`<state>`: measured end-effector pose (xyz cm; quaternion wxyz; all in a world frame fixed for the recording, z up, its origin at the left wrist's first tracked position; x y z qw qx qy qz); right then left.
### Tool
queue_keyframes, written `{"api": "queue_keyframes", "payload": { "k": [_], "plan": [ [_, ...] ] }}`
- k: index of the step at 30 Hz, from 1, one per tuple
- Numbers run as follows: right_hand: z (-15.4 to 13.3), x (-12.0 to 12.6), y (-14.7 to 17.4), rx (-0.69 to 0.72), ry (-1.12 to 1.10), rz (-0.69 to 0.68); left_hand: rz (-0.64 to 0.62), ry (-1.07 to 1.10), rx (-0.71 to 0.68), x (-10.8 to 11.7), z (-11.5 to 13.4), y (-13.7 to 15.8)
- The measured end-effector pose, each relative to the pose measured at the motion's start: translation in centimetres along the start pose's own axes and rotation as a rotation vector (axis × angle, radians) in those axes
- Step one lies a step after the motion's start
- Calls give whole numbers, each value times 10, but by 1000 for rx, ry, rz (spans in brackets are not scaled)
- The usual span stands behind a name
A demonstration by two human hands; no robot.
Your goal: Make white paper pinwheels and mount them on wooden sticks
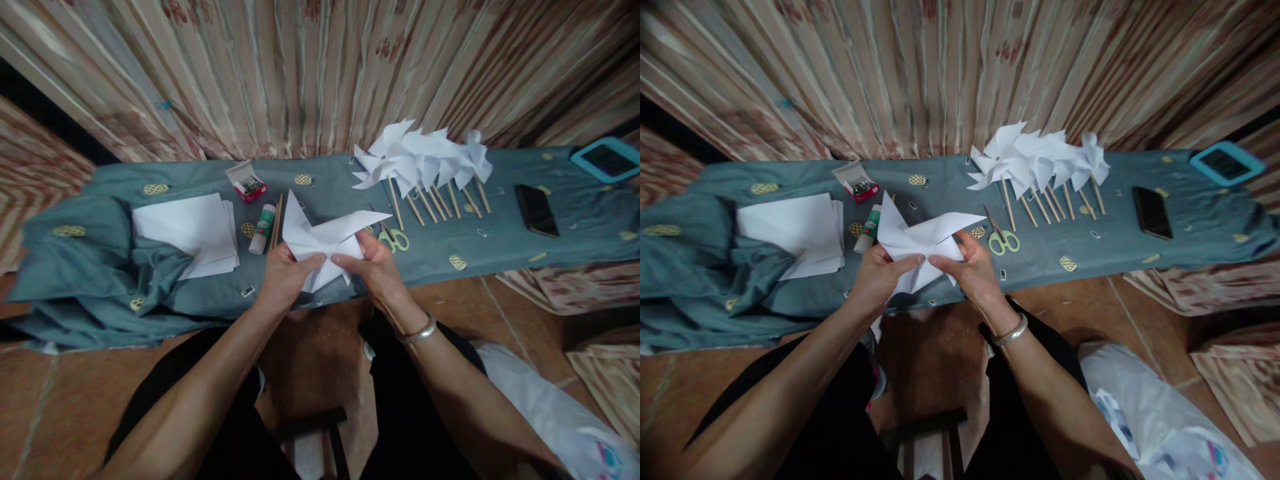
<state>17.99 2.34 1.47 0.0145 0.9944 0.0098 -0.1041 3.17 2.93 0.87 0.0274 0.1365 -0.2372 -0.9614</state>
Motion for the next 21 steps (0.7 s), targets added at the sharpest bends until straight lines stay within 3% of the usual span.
{"api": "queue_keyframes", "payload": {
  "k": [21],
  "plan": [
    [1, 4, 0, -5, 48, 79, -7, -27, -39, -5, -5, 0]
  ]
}}
Point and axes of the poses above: each hand's wrist, its own y-axis away from the middle knuckle, its own x-axis out of the back of the hand, z = x × y, the point moved 5 cm from there along -y, towards the middle knuckle, and after that the axes turned 11 degrees about x, right-handed, at the moved point
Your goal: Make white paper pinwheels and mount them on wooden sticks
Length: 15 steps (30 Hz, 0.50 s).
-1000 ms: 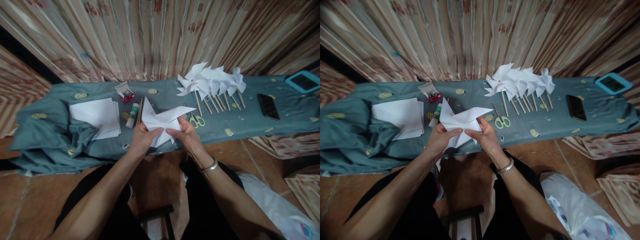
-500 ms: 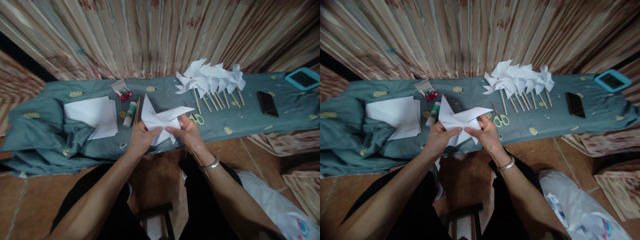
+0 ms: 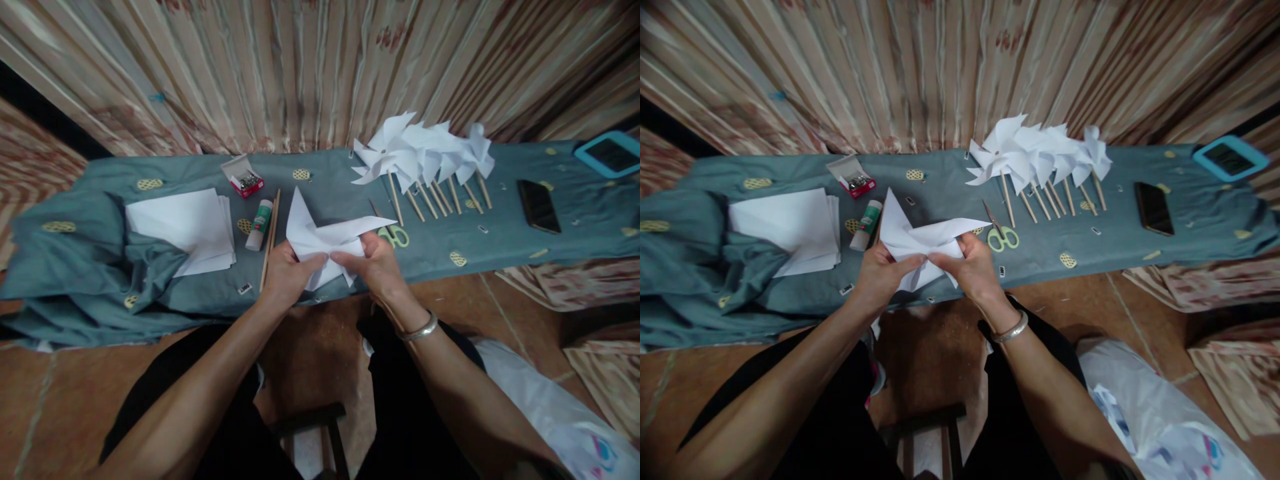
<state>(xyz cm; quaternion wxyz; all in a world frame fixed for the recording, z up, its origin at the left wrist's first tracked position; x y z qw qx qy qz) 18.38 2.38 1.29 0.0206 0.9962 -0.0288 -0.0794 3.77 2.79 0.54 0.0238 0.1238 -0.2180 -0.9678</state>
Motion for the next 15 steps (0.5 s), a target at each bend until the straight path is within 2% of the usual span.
{"api": "queue_keyframes", "payload": {
  "k": [15],
  "plan": [
    [3, -1, 1, -57, -8, -23, -4, -27, -10, 4, -3, -1]
  ]
}}
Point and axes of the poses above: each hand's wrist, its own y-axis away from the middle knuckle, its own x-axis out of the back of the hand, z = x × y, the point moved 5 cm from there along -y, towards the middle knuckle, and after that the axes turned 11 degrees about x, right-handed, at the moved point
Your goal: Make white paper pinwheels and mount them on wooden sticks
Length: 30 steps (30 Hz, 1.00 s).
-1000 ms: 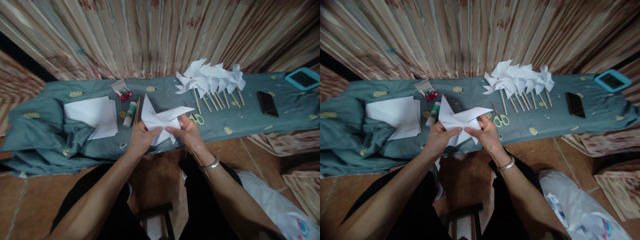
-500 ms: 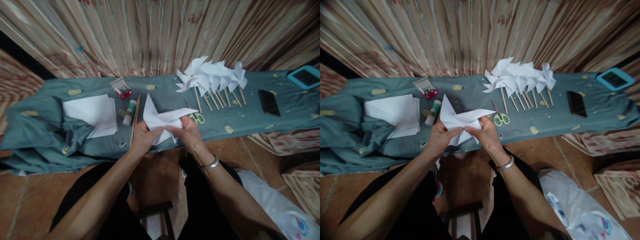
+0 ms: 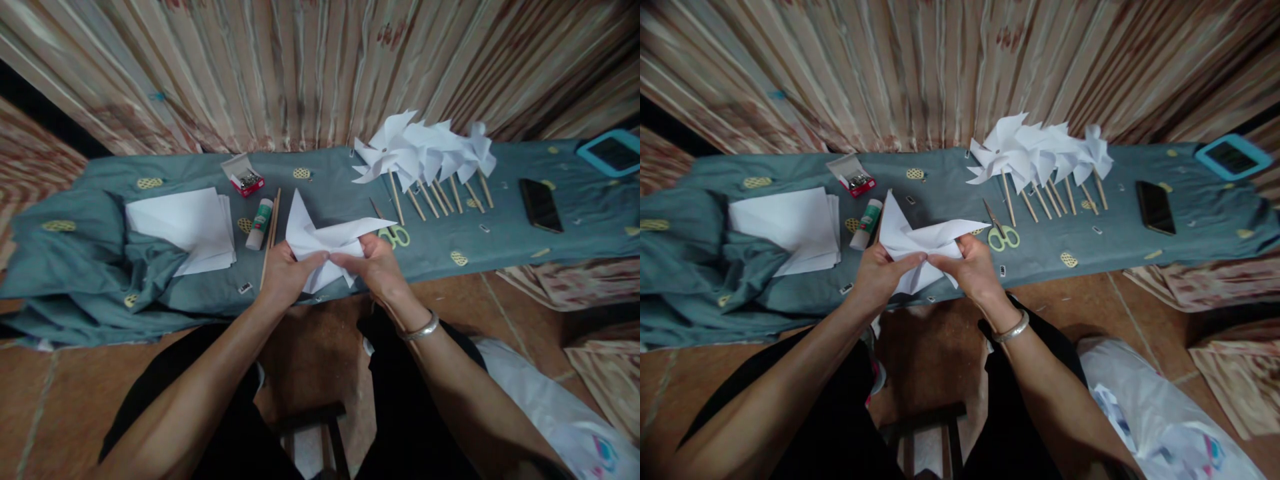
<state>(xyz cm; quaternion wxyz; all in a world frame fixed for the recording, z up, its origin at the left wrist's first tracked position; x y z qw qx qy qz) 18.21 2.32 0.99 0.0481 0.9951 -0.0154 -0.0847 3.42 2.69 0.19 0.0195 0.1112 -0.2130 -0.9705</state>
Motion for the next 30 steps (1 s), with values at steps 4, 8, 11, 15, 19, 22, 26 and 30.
{"api": "queue_keyframes", "payload": {
  "k": [4, 8, 11, 15, 19, 22, 26, 30],
  "plan": [
    [-1, 0, 0, 5, 1, -4, 1, -3, 4, 0, 1, 1],
    [-2, 0, 1, 9, -50, -3, -2, -15, 11, -2, 2, 1],
    [-3, -1, 1, 21, -65, -12, 0, -9, 9, -2, 3, 1],
    [-3, 0, 1, 25, -27, -19, 7, -24, 4, -2, 3, 2],
    [-2, 0, 2, 16, 6, -12, 17, -39, 1, -2, 2, 2],
    [-2, 0, 2, 21, -7, 18, 6, -36, -11, -1, 3, 1],
    [-4, -1, 2, 23, -38, 10, 3, -71, -20, -2, 2, 1],
    [-5, -1, 1, 2, -26, -4, -43, -57, -8, -6, -2, 1]
  ]
}}
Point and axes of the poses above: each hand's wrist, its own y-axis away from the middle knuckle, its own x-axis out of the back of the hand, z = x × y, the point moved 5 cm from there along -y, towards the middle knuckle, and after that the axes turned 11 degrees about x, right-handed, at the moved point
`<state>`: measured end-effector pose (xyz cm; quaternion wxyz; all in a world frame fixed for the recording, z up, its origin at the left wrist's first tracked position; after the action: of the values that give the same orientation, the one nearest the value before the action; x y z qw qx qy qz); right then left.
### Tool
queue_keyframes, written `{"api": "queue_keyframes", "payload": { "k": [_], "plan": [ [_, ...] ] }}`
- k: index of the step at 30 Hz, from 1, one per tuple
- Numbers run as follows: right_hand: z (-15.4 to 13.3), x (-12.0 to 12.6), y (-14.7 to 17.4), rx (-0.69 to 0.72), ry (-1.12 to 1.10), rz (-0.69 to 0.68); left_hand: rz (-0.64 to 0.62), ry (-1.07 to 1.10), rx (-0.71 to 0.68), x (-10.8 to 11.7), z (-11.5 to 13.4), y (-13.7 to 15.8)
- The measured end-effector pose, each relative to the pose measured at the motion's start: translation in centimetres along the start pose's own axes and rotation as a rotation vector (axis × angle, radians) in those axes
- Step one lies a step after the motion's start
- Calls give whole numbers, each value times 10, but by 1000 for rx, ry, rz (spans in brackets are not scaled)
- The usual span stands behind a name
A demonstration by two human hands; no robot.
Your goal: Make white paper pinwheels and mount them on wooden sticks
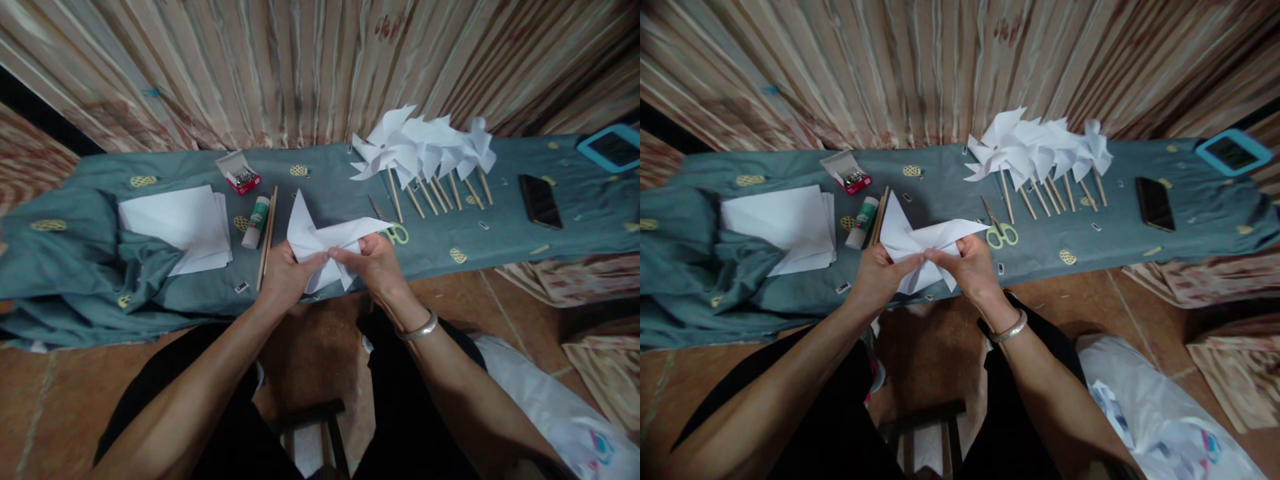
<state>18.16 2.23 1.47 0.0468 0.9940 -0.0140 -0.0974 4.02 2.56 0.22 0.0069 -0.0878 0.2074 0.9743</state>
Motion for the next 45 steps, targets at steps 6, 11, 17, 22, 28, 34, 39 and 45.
{"api": "queue_keyframes", "payload": {
  "k": [6, 11, 17, 22, 28, 34, 39, 45],
  "plan": [
    [-1, -1, 1, 14, -32, -4, 6, 4, -1, -1, -2, 0],
    [0, 0, 1, 15, -26, -19, -3, 23, 22, -1, -3, -1],
    [2, 2, 2, 37, -6, -1, 68, 79, 27, 4, -1, -1],
    [2, 4, 2, 33, 9, 2, 49, 91, 35, 3, 1, -1],
    [-1, 4, 2, -25, 39, -10, 13, 31, 32, -1, -1, -1],
    [-1, 8, 2, 26, 47, 40, -19, 95, 72, -3, -3, 0],
    [-2, 9, 2, 74, 109, 59, -44, 159, 164, -6, -4, 2],
    [-2, 10, 2, 66, 112, 72, -76, 98, 127, -7, -2, 3]
  ]
}}
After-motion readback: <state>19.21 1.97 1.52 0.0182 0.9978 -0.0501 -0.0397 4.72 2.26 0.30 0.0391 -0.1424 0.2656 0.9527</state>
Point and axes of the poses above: each hand's wrist, its own y-axis away from the middle knuckle, its own x-axis out of the back of the hand, z = x × y, the point moved 5 cm from there along -y, towards the middle knuckle, and after that the axes turned 11 degrees about x, right-handed, at the moved point
